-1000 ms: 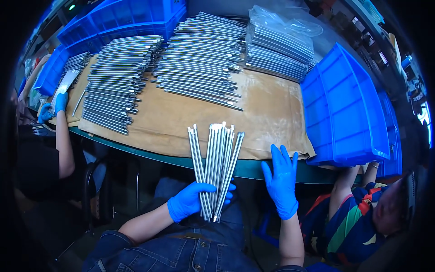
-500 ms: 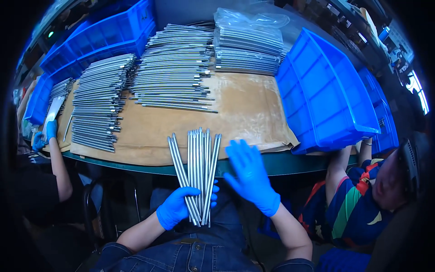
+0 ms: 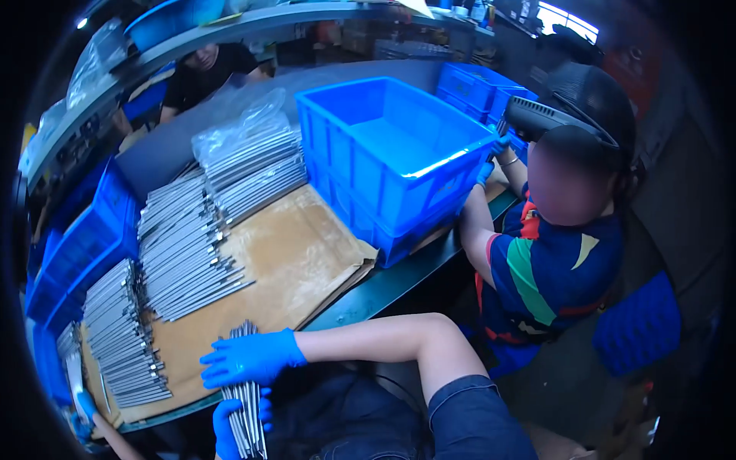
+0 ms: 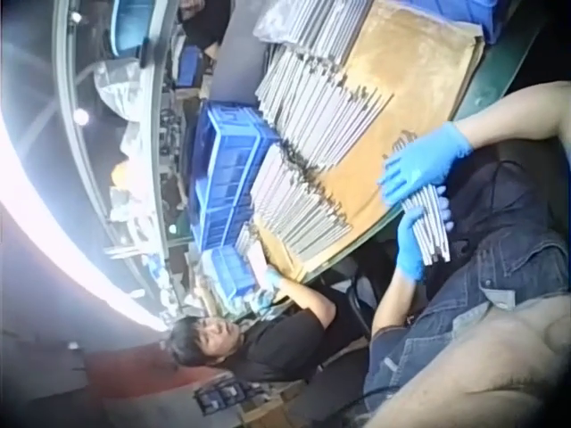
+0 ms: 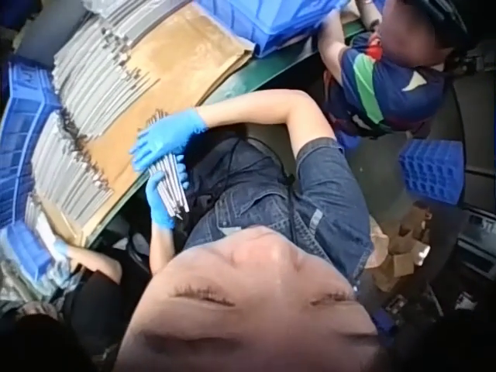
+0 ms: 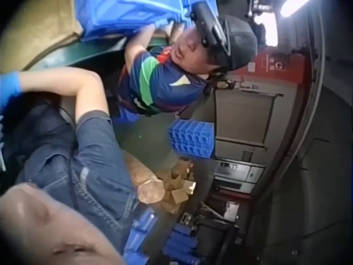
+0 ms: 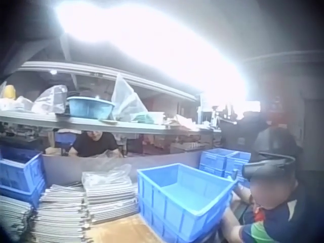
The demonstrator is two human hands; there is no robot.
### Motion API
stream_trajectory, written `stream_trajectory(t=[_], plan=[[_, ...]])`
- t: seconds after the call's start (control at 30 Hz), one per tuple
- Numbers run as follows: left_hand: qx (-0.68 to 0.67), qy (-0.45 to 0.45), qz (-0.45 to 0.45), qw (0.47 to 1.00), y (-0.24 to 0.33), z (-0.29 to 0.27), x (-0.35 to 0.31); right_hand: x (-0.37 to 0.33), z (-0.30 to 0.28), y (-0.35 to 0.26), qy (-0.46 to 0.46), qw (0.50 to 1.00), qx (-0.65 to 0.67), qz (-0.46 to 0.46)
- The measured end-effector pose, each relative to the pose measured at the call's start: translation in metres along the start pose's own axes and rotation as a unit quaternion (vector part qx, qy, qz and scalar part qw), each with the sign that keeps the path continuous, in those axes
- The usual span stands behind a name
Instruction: Sorting, bundling, and scanning metal rods at a manual workstation in a factory.
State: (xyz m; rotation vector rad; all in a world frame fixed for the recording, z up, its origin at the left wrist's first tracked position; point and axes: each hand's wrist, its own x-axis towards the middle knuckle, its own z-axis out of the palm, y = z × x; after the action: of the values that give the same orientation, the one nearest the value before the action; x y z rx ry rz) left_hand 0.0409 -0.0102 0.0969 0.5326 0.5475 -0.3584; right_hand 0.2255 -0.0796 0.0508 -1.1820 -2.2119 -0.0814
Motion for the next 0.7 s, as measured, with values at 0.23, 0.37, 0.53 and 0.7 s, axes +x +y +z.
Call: stream_trajectory(t=[0.23,0.37,0.53,0.7], plan=[[0.251,-0.032,0.108,0.961,0.041,0.008,-0.023,0.024,0.021,0.013,0.056,0.982,0.17,0.056],[0.271,-0.087,0.235,0.929,0.072,-0.032,-0.002,0.046,0.007,0.033,0.095,0.946,0.254,0.179],[-0.077,-0.323,0.144,0.932,0.103,-0.02,0.009,0.064,-0.014,0.043,0.193,0.875,0.342,0.284],[0.326,-0.151,0.531,0.767,0.135,-0.033,0.033,0.051,-0.037,0.04,0.185,0.773,0.48,0.371]])
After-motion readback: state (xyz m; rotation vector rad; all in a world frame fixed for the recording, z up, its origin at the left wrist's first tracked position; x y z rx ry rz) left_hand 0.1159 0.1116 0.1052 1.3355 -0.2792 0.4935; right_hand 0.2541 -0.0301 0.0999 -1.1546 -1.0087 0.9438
